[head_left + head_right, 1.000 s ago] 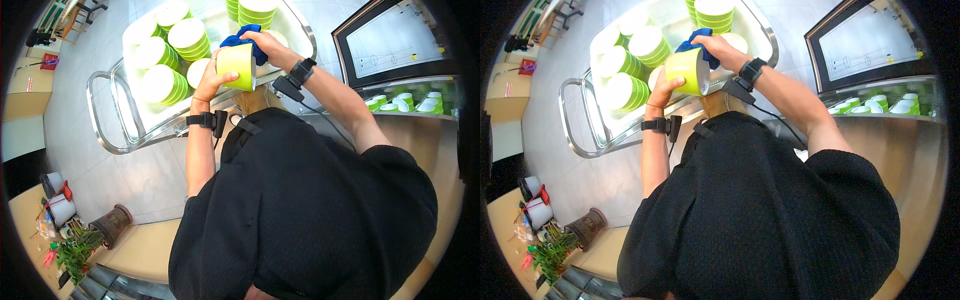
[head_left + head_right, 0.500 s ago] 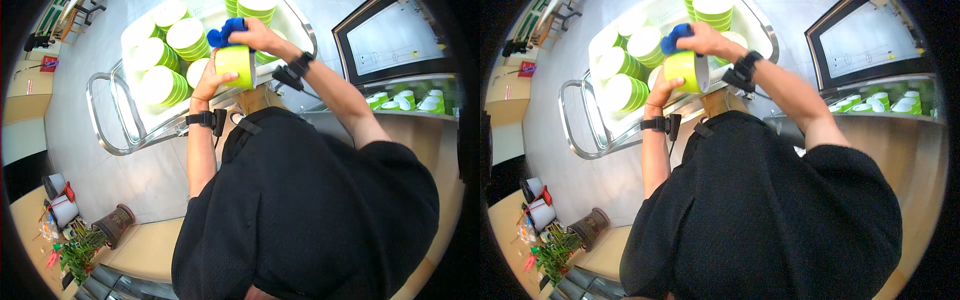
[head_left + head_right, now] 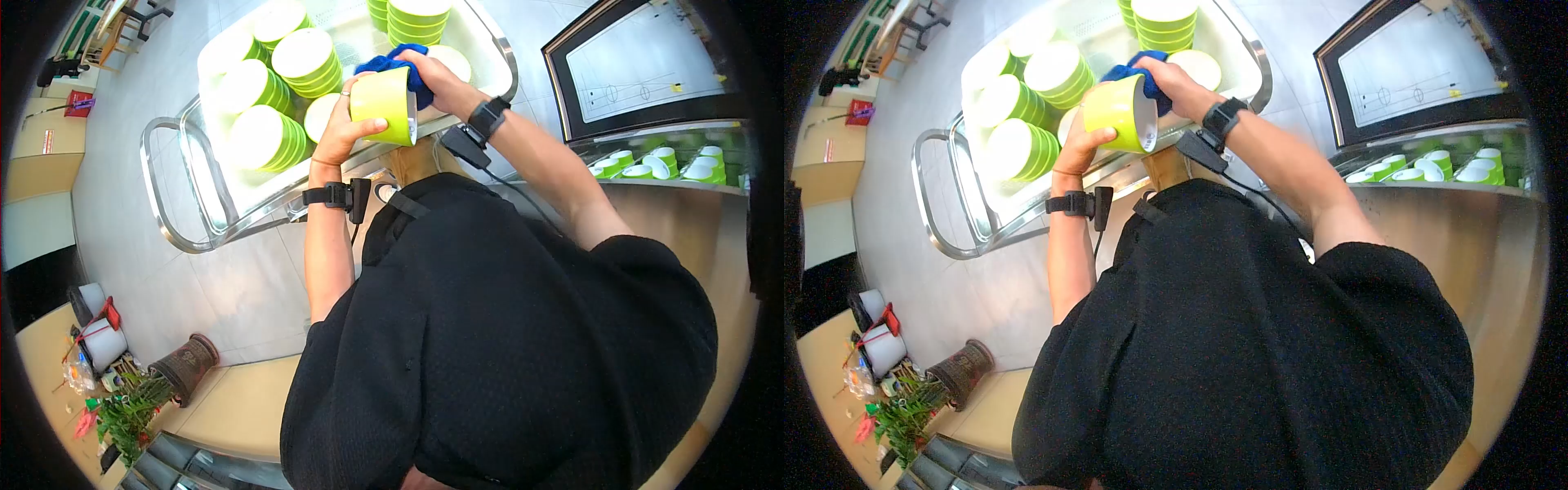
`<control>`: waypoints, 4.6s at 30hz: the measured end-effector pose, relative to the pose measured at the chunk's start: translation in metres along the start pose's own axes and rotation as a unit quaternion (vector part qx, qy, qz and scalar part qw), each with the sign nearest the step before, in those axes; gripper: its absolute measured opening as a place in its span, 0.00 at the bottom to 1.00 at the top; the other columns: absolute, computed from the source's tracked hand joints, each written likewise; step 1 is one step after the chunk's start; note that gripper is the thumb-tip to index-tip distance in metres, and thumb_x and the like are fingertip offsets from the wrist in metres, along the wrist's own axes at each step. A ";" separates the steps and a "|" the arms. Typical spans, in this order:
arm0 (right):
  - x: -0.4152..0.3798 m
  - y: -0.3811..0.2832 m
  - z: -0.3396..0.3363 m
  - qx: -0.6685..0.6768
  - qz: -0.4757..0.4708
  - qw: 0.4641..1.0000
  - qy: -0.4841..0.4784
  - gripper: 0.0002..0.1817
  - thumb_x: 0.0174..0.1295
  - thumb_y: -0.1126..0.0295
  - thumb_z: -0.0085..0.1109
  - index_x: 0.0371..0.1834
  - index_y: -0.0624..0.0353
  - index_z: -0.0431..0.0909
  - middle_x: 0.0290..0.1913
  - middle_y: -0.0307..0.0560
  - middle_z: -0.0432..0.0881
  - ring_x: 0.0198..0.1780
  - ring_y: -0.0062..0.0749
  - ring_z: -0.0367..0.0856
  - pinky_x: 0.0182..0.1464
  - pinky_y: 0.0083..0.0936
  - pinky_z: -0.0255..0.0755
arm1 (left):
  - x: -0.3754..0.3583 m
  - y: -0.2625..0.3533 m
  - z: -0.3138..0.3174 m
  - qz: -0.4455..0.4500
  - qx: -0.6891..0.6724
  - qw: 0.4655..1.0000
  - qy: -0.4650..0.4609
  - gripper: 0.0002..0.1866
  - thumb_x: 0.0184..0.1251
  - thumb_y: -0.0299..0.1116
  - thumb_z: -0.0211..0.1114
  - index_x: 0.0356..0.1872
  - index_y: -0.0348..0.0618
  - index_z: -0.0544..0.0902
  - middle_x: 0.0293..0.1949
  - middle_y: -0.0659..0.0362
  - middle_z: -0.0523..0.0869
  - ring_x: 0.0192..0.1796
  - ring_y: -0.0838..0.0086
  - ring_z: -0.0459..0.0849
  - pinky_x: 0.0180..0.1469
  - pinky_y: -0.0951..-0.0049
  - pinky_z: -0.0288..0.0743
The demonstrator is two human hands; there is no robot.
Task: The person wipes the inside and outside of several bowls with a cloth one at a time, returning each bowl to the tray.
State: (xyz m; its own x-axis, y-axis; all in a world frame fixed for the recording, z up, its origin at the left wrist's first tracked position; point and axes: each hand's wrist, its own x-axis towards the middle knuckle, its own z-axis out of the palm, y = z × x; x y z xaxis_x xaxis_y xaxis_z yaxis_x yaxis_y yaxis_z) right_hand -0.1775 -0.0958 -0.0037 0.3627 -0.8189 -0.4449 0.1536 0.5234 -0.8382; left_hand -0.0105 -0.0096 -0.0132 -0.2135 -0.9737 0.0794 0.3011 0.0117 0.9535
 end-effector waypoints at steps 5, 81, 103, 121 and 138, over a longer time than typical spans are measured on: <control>-0.011 -0.013 0.013 -0.098 -0.209 0.971 0.056 0.15 0.55 0.61 0.56 0.38 0.62 0.80 0.32 0.40 0.81 0.29 0.24 0.78 0.31 0.23 0.72 | -0.001 -0.002 -0.003 -0.001 -0.013 1.000 -0.022 0.49 0.37 0.35 0.75 0.65 0.43 0.59 0.56 0.57 0.70 0.59 0.70 0.68 0.64 0.72 0.59; -0.016 -0.010 0.012 -0.136 -0.338 0.929 0.061 0.16 0.53 0.63 0.64 0.39 0.62 0.79 0.34 0.41 0.83 0.35 0.24 0.79 0.40 0.22 0.72 | -0.001 0.002 -0.003 -0.046 -0.056 0.997 -0.027 0.47 0.39 0.29 0.74 0.66 0.40 0.60 0.56 0.57 0.72 0.59 0.71 0.70 0.63 0.73 0.60; -0.058 -0.035 0.041 -0.527 -0.549 0.643 -0.077 0.21 0.43 0.68 0.66 0.44 0.58 0.78 0.35 0.50 0.80 0.39 0.46 0.77 0.45 0.37 0.71 | -0.011 -0.010 -0.013 -0.088 -0.045 0.995 0.008 0.34 0.41 0.27 0.75 0.55 0.42 0.73 0.51 0.61 0.77 0.55 0.71 0.74 0.60 0.70 0.66; -0.072 -0.013 0.053 -0.519 -0.601 0.608 0.011 0.21 0.37 0.72 0.65 0.41 0.53 0.78 0.42 0.44 0.77 0.45 0.43 0.74 0.50 0.34 0.65 | -0.003 -0.031 -0.020 -0.040 -0.059 0.996 0.049 0.32 0.54 0.37 0.70 0.60 0.42 0.68 0.56 0.60 0.73 0.57 0.73 0.73 0.61 0.71 0.67; -0.068 -0.038 0.037 -0.527 -0.567 0.626 -0.095 0.20 0.41 0.69 0.67 0.41 0.56 0.77 0.41 0.48 0.78 0.46 0.45 0.75 0.50 0.34 0.68 | -0.006 -0.010 -0.006 -0.058 0.045 0.997 0.034 0.42 0.40 0.29 0.77 0.61 0.42 0.66 0.55 0.60 0.75 0.57 0.72 0.72 0.61 0.71 0.65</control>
State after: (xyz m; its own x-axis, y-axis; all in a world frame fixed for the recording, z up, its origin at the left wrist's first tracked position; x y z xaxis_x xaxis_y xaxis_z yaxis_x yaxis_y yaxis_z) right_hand -0.1740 -0.0513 0.0704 0.6875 -0.4281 0.5866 -0.2443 -0.8970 -0.3684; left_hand -0.0069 -0.0049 -0.0250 -0.1767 -0.9830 -0.0492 0.1925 -0.0836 0.9777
